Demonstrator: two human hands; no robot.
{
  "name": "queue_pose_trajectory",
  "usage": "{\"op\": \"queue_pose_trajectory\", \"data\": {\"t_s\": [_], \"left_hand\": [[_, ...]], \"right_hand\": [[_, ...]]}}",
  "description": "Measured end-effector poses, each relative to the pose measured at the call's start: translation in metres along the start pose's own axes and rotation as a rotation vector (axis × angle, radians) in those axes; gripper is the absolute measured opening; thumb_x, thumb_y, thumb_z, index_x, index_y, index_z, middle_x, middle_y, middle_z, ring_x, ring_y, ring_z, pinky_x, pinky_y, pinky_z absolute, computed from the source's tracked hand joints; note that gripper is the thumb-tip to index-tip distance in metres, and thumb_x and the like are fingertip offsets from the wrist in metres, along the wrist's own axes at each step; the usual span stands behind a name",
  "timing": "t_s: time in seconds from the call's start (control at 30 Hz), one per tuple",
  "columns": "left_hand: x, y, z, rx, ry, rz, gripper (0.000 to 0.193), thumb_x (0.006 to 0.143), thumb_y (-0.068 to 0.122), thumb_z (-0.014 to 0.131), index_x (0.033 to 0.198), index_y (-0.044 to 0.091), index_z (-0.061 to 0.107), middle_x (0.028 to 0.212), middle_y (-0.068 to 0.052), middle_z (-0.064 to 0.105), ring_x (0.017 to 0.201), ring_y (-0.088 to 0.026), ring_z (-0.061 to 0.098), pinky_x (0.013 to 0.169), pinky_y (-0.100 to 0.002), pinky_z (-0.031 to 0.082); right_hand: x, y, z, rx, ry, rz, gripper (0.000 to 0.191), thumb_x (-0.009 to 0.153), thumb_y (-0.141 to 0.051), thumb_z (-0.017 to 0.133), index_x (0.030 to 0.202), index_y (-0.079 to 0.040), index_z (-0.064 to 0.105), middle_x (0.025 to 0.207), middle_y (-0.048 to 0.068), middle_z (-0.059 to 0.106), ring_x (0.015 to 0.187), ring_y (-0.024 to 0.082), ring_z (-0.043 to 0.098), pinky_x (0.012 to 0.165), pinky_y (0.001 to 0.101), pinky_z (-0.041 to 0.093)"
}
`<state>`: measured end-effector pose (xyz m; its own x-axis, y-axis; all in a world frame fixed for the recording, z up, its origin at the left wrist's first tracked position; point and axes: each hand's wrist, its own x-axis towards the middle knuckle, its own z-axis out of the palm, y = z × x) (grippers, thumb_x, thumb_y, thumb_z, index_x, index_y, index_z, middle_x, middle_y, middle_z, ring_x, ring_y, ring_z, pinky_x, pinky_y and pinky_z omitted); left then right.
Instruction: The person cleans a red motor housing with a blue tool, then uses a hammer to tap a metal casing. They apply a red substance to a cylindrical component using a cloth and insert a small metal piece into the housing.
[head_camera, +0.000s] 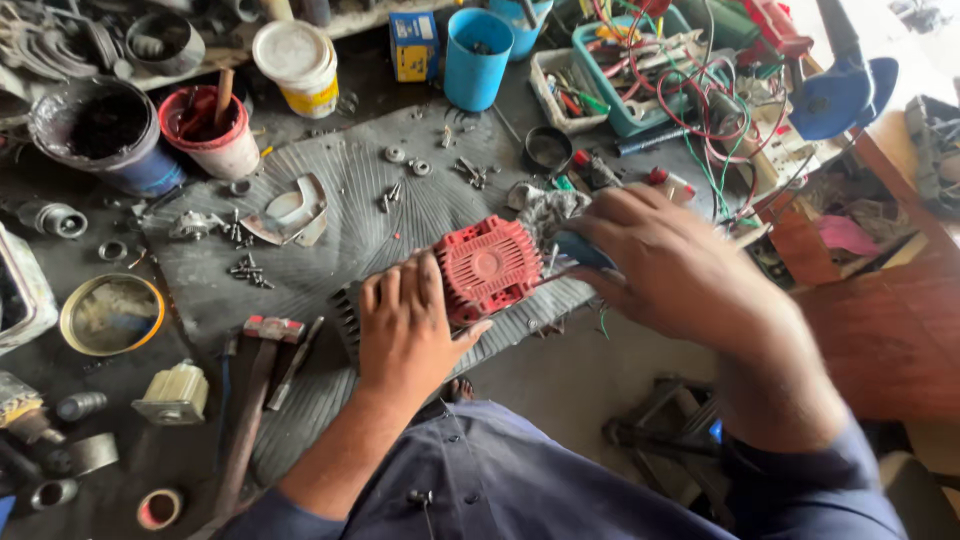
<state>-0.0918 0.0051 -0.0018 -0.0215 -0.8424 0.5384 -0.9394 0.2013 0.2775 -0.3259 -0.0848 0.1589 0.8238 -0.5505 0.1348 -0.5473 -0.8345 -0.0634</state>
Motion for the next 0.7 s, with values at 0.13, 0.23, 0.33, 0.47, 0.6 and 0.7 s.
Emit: {"op": "queue_pose_trajectory", "data": {"t_s": [0.13, 0.23, 0.33, 0.47, 0.6, 0.7], "left_hand": [[0.001, -0.009, -0.002, -0.048, 0.031, 0.023, 0.103, 0.068, 0.054, 0.088, 0.135, -0.011, 0.046, 0.125, -0.026, 0.062, 0.111, -0.038, 0.058, 0.097, -0.054, 0.044], [0.000, -0.009, -0.001, -0.044, 0.020, 0.021, 0.102, 0.068, 0.053, 0.088, 0.135, -0.010, 0.046, 0.126, -0.026, 0.062, 0.113, -0.037, 0.059, 0.098, -0.054, 0.045], [-0.004, -0.007, 0.001, -0.021, -0.019, 0.019, 0.103, 0.066, 0.053, 0.088, 0.136, -0.011, 0.046, 0.127, -0.027, 0.061, 0.114, -0.037, 0.059, 0.100, -0.053, 0.045], [-0.009, -0.005, 0.002, 0.006, 0.023, 0.051, 0.100, 0.070, 0.054, 0.086, 0.135, -0.011, 0.046, 0.129, -0.027, 0.061, 0.117, -0.038, 0.058, 0.103, -0.053, 0.044], [-0.007, -0.008, 0.003, 0.002, 0.024, 0.050, 0.098, 0.073, 0.055, 0.085, 0.136, -0.011, 0.047, 0.129, -0.026, 0.062, 0.117, -0.037, 0.059, 0.104, -0.053, 0.044], [-0.003, -0.009, 0.002, 0.006, 0.037, 0.069, 0.098, 0.072, 0.055, 0.085, 0.134, -0.011, 0.048, 0.129, -0.026, 0.062, 0.116, -0.037, 0.059, 0.103, -0.052, 0.044]], "right_hand": [[0.000, -0.033, 0.005, -0.402, 0.109, -0.008, 0.036, 0.072, -0.008, 0.071, 0.107, -0.018, 0.073, 0.111, 0.004, 0.067, 0.111, 0.027, 0.063, 0.100, 0.0514, 0.047], [-0.003, -0.042, 0.032, -0.197, 0.363, 0.140, 0.032, 0.082, -0.005, 0.071, 0.111, -0.019, 0.073, 0.120, 0.006, 0.063, 0.120, 0.033, 0.059, 0.112, 0.0510, 0.045], [-0.005, -0.056, 0.081, -0.033, 0.706, 0.300, 0.021, 0.088, -0.005, 0.071, 0.107, -0.015, 0.072, 0.131, 0.009, 0.060, 0.126, 0.030, 0.061, 0.125, 0.0576, 0.040], [0.010, -0.072, 0.144, 0.274, 1.246, 0.389, 0.021, 0.096, -0.011, 0.067, 0.114, -0.007, 0.058, 0.150, 0.021, 0.044, 0.125, 0.038, 0.046, 0.103, 0.0510, 0.035], [0.024, -0.070, 0.166, 1.268, 1.492, 0.260, 0.043, 0.102, -0.027, 0.068, 0.135, -0.003, 0.053, 0.137, 0.017, 0.057, 0.106, 0.023, 0.063, 0.097, 0.0385, 0.050], [0.021, -0.042, 0.139, 1.518, 1.074, 0.316, 0.046, 0.101, -0.026, 0.068, 0.139, -0.001, 0.057, 0.112, 0.019, 0.062, 0.102, 0.025, 0.064, 0.095, 0.0397, 0.051]]}}
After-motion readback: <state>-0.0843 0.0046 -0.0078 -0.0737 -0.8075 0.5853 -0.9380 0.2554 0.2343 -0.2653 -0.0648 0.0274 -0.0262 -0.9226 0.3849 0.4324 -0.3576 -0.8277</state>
